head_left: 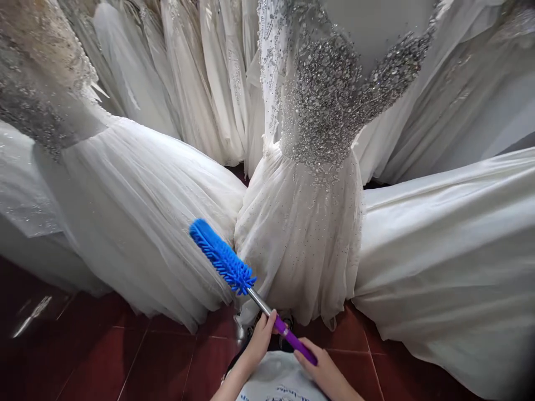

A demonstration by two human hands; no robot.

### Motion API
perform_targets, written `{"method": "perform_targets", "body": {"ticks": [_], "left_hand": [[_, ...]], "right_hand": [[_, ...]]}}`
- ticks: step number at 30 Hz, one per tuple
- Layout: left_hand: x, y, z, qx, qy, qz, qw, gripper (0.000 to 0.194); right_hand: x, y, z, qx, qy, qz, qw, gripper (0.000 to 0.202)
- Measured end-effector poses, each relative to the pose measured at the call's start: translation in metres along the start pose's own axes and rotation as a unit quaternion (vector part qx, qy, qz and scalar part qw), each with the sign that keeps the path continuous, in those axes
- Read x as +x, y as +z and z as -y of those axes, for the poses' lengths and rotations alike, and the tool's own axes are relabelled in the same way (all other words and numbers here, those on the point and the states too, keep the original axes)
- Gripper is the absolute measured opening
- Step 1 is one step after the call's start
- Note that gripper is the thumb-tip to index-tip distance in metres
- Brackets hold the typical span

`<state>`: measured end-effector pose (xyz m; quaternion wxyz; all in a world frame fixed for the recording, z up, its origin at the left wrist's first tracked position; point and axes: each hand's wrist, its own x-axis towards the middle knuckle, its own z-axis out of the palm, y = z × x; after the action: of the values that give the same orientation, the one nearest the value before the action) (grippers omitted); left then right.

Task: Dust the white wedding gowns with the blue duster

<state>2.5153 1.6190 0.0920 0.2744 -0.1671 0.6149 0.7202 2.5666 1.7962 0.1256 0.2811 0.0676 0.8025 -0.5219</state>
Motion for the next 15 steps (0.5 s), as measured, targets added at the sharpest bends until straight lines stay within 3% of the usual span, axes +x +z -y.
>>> {"method": "perform_targets", "body": {"ticks": [4,6,8,11,15], "left_hand": [[-0.019,0.020,-0.072,0.049,0.144,-0.031,0.988,0.039],[-0.012,0.028,-0.106,0.021,0.193,-0.043,0.980,0.039],[0.004,0.034,-0.129,-0.033,0.220,-0.049,0.974,0.042],[0.038,0.037,-0.140,-0.068,0.210,-0.064,0.973,0.047],[0.074,0.032,-0.117,-0.033,0.121,-0.072,0.989,0.055]], "right_hand": [[0.022,-0.017,0.026,-0.002,-0.081,-0.050,0.995,0.037],[0.038,-0.010,0.049,0.057,-0.112,-0.071,0.990,0.036],[0.053,0.006,0.072,0.150,-0.099,-0.071,0.981,0.039],[0.068,0.028,0.095,0.289,-0.016,-0.035,0.956,0.050],[0.076,0.035,0.094,0.387,0.133,0.005,0.912,0.045]]}}
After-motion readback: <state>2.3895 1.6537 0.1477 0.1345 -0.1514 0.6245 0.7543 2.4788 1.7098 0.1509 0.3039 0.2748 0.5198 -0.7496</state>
